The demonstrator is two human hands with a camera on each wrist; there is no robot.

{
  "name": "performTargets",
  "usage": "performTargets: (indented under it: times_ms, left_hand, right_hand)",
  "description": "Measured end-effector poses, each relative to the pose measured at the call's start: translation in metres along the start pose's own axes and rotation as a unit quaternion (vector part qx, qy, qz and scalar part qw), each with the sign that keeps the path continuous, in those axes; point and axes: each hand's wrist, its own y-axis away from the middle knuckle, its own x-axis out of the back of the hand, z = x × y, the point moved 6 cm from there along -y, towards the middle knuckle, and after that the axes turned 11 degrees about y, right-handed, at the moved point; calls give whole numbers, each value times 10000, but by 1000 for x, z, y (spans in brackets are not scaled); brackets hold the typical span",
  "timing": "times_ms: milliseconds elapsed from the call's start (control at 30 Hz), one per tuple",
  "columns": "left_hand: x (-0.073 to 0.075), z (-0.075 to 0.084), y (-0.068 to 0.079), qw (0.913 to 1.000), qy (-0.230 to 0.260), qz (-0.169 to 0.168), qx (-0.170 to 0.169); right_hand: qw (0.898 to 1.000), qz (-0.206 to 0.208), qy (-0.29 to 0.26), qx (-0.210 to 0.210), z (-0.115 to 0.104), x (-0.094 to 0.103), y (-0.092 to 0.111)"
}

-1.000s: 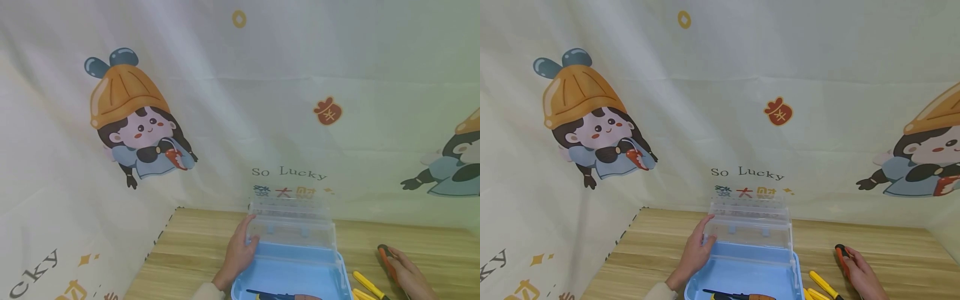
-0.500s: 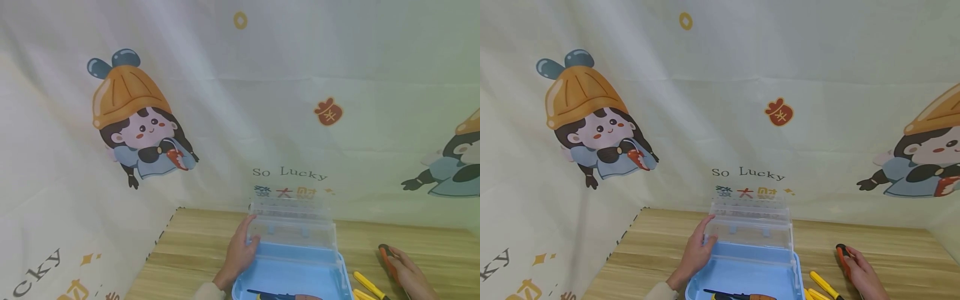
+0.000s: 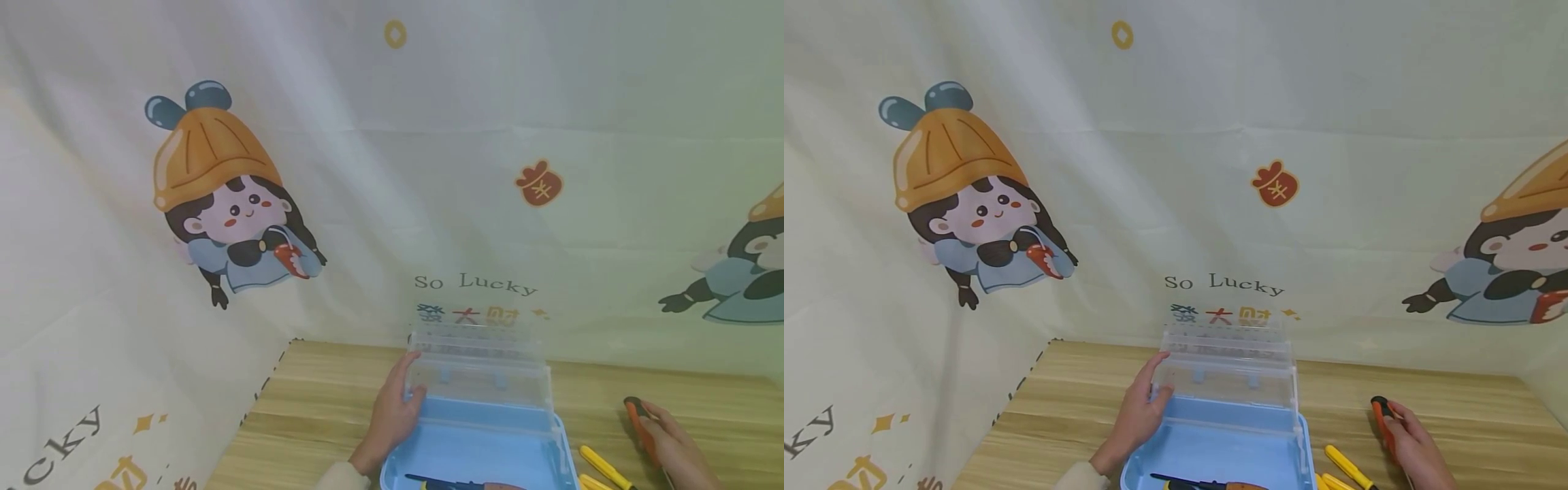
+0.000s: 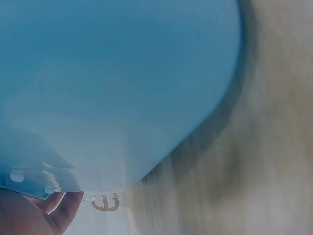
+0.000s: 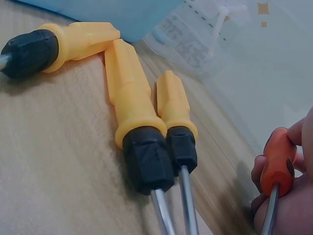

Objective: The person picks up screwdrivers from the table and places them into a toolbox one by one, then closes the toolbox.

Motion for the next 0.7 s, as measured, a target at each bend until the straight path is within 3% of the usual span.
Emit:
performTargets:
  times_ms: [700]
  left_hand:
    - [0, 3, 1, 10000, 24, -38, 55]
  right_hand:
    - [9996, 77, -288, -26, -4, 7, 7]
